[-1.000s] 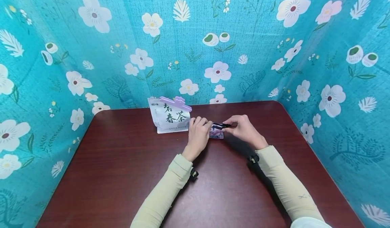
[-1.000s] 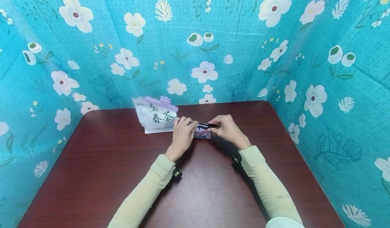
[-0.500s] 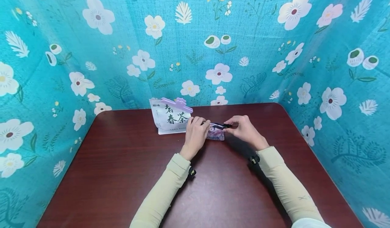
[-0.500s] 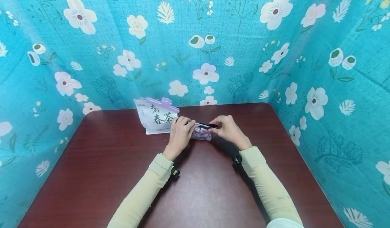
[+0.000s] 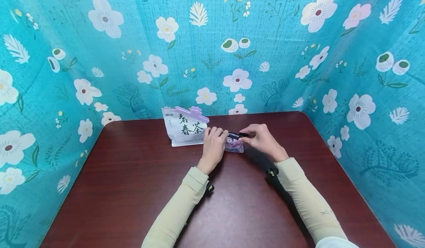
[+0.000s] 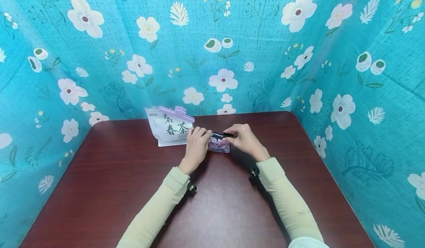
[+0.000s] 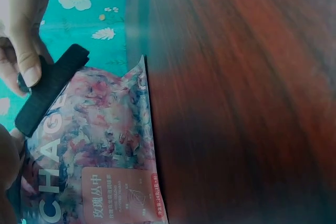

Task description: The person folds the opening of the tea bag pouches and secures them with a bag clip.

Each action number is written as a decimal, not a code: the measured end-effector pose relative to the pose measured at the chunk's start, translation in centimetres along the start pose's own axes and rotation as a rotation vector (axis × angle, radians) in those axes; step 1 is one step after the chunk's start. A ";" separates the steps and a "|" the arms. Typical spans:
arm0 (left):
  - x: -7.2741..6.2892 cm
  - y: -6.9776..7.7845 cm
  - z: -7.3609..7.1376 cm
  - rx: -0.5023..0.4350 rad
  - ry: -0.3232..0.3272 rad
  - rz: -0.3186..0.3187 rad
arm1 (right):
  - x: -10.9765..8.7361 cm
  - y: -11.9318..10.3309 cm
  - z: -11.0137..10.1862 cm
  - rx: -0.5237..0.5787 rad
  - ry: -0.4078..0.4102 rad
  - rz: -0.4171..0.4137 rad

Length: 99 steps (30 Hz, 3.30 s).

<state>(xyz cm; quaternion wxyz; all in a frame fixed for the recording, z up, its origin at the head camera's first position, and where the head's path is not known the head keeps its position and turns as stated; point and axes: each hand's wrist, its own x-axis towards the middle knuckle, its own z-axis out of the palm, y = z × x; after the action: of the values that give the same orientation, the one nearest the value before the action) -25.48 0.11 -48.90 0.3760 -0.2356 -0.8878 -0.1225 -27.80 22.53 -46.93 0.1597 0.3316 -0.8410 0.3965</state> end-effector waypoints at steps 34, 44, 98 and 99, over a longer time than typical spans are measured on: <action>-0.1 -1.0 -0.8 -0.138 0.009 -0.072 | 0.9 -0.8 1.0 0.038 0.052 -0.032; -0.3 -0.5 -1.1 -0.175 -0.027 -0.093 | 1.0 -0.7 1.5 0.049 0.094 -0.035; -0.5 -1.7 -0.5 -0.169 -0.001 -0.065 | 1.6 -0.8 2.8 0.147 0.176 -0.043; -0.5 -1.8 -0.5 -0.166 0.000 -0.065 | 1.6 -0.9 2.8 0.143 0.174 -0.038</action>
<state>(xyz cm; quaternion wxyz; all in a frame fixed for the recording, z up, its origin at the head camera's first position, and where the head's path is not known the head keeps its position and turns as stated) -25.79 -1.74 -48.97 0.3507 -0.2369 -0.8819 -0.2079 -28.39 19.25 -47.37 0.2156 0.3225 -0.7871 0.4796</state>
